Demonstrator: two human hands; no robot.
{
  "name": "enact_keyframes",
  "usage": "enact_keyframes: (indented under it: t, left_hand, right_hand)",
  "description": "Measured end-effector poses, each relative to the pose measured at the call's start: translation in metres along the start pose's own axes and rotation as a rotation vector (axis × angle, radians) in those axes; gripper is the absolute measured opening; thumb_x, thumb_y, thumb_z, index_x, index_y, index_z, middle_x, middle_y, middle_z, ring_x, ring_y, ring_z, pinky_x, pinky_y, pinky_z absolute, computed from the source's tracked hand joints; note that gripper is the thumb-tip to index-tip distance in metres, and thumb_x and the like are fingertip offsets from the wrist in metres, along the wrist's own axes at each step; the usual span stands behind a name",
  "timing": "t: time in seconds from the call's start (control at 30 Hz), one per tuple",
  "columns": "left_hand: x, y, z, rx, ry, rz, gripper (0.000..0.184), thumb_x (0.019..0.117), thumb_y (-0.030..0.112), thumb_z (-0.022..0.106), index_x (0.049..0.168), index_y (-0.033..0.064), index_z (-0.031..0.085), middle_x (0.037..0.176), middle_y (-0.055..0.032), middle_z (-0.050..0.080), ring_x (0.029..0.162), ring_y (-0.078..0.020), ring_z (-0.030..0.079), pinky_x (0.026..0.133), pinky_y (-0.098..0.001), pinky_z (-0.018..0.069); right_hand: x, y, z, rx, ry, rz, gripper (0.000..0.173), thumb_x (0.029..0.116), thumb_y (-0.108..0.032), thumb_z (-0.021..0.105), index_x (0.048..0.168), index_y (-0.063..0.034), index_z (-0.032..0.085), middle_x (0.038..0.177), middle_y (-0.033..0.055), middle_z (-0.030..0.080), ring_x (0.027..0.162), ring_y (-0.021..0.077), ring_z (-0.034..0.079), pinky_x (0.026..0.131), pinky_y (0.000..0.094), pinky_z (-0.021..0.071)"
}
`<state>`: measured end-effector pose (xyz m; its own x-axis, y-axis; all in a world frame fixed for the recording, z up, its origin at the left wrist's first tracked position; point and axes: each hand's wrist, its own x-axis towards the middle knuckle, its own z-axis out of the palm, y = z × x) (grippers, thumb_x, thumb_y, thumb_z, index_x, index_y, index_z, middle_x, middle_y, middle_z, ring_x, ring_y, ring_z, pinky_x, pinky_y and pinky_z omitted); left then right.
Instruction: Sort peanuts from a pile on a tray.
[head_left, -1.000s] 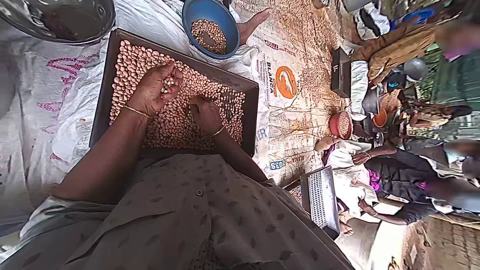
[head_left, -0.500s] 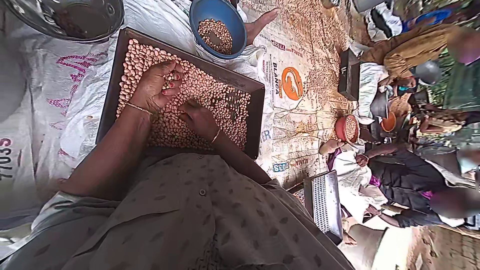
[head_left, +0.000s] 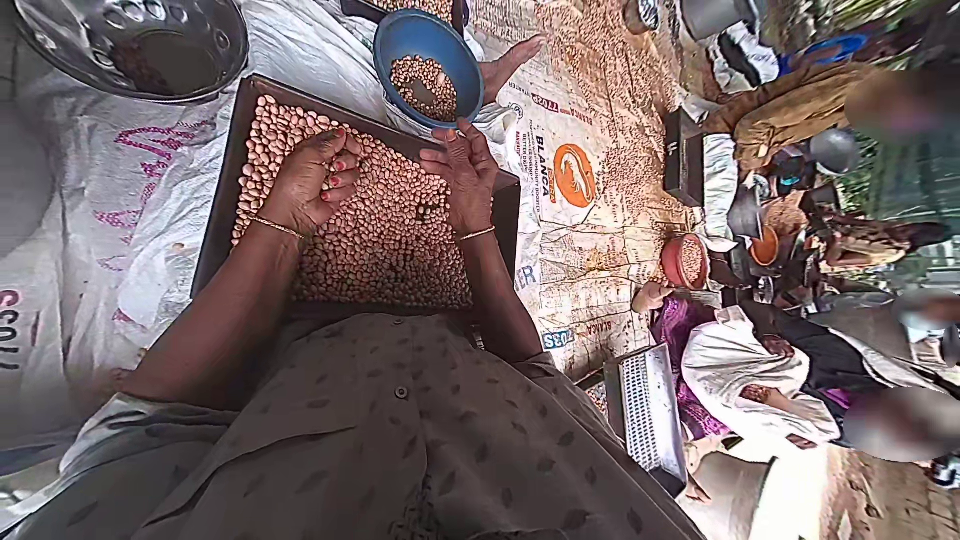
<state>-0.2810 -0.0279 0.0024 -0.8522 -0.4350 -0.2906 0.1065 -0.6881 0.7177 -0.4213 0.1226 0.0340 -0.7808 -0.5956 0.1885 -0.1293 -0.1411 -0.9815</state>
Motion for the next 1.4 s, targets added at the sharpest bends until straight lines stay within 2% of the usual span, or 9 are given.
enact_keyframes:
  t: [0.1, 0.23, 0.53, 0.7, 0.8, 0.93, 1.07, 1.17, 1.4]
  left_hand:
    - [0.0, 0.002, 0.001, 0.004, 0.009, 0.019, 0.035, 0.1125, 0.024, 0.03, 0.09, 0.0185, 0.056, 0.06, 0.0115, 0.042, 0.042, 0.003, 0.033, 0.037, -0.0106, 0.0254]
    - [0.0, 0.002, 0.001, -0.001, 0.023, 0.021, 0.034, 0.1122, 0.024, 0.031, 0.092, 0.0185, 0.057, 0.063, 0.0111, 0.045, 0.042, 0.0035, 0.034, 0.038, -0.01, 0.0266]
    - [0.001, 0.003, 0.001, -0.017, 0.036, 0.012, 0.038, 0.1124, 0.027, 0.027, 0.092, 0.0177, 0.058, 0.063, 0.0106, 0.047, 0.042, 0.0028, 0.035, 0.038, -0.0109, 0.0269]
    - [-0.003, 0.005, 0.003, 0.172, 0.066, -0.055, 0.052, 0.1121, 0.046, 0.023, 0.095, 0.016, 0.062, 0.07, 0.0063, 0.058, 0.041, -0.0001, 0.035, 0.037, -0.0136, 0.0261]
    - [-0.002, 0.001, 0.005, 0.296, 0.06, -0.128, 0.058, 0.1096, 0.056, 0.024, 0.094, 0.0159, 0.064, 0.07, 0.0044, 0.063, 0.042, -0.0014, 0.039, 0.037, -0.0155, 0.0263]
    - [-0.006, 0.003, 0.013, 0.289, 0.099, -0.177, 0.045, 0.109, 0.054, 0.03, 0.094, 0.0192, 0.056, 0.067, 0.0065, 0.055, 0.043, 0.0, 0.039, 0.037, -0.0144, 0.0281]
    - [-0.003, 0.006, 0.004, 0.056, 0.146, -0.072, 0.04, 0.1127, 0.034, 0.03, 0.094, 0.0152, 0.06, 0.066, 0.0079, 0.052, 0.041, 0.0016, 0.034, 0.037, -0.0122, 0.0257]
    - [0.0, 0.009, 0.001, -0.083, 0.167, -0.027, 0.034, 0.1119, 0.027, 0.03, 0.094, 0.0165, 0.057, 0.064, 0.01, 0.047, 0.041, 0.0033, 0.034, 0.037, -0.0102, 0.0261]
    - [0.0, 0.007, -0.001, -0.084, 0.13, 0.0, 0.034, 0.112, 0.026, 0.03, 0.091, 0.018, 0.056, 0.061, 0.0113, 0.045, 0.041, 0.0034, 0.033, 0.038, -0.0104, 0.026]
  right_hand:
    - [-0.01, 0.014, 0.006, -0.233, -0.223, 0.061, 0.021, 0.1035, -0.001, 0.052, 0.118, 0.0118, 0.061, 0.094, 0.0154, 0.071, 0.076, 0.0164, 0.071, 0.071, 0.0305, 0.0624]
    - [-0.039, 0.057, 0.024, -0.746, -0.533, -0.232, 0.022, 0.0931, 0.0, 0.066, 0.114, 0.0024, 0.074, 0.112, 0.021, 0.071, 0.101, 0.0298, 0.07, 0.09, 0.0429, 0.058]
    - [-0.046, 0.068, 0.026, -0.943, -0.493, -0.347, 0.019, 0.0971, -0.007, 0.064, 0.112, -0.0019, 0.076, 0.121, 0.0198, 0.071, 0.105, 0.0333, 0.072, 0.084, 0.0474, 0.0607]
    - [-0.026, 0.044, 0.007, -0.818, -0.16, -0.319, 0.02, 0.0977, -0.005, 0.063, 0.111, 0.0034, 0.075, 0.1, 0.0185, 0.076, 0.085, 0.0263, 0.074, 0.079, 0.0417, 0.0605]
    - [-0.023, 0.019, 0.017, -0.595, -0.224, -0.312, 0.02, 0.0985, -0.002, 0.063, 0.113, 0.0078, 0.072, 0.097, 0.0193, 0.074, 0.076, 0.0198, 0.073, 0.073, 0.0334, 0.0626]
    - [-0.019, 0.007, 0.038, -0.452, -0.345, -0.318, 0.033, 0.0999, -0.003, 0.06, 0.129, 0.0107, 0.064, 0.111, 0.0232, 0.072, 0.095, 0.0234, 0.072, 0.089, 0.0361, 0.0598]
    - [-0.012, 0.043, 0.036, -0.621, -0.223, -0.283, 0.016, 0.0978, -0.004, 0.063, 0.105, 0.007, 0.071, 0.091, 0.0185, 0.071, 0.074, 0.0213, 0.068, 0.07, 0.0358, 0.0578]
    - [-0.021, 0.058, 0.035, -0.907, -0.379, -0.232, 0.021, 0.0955, -0.01, 0.068, 0.113, 0.0, 0.073, 0.107, 0.0194, 0.07, 0.092, 0.0311, 0.071, 0.08, 0.0463, 0.0594]
    - [-0.029, 0.062, 0.042, -1.075, -0.356, -0.319, 0.018, 0.0974, -0.013, 0.066, 0.109, -0.0023, 0.075, 0.112, 0.019, 0.07, 0.086, 0.033, 0.072, 0.067, 0.0483, 0.0595]
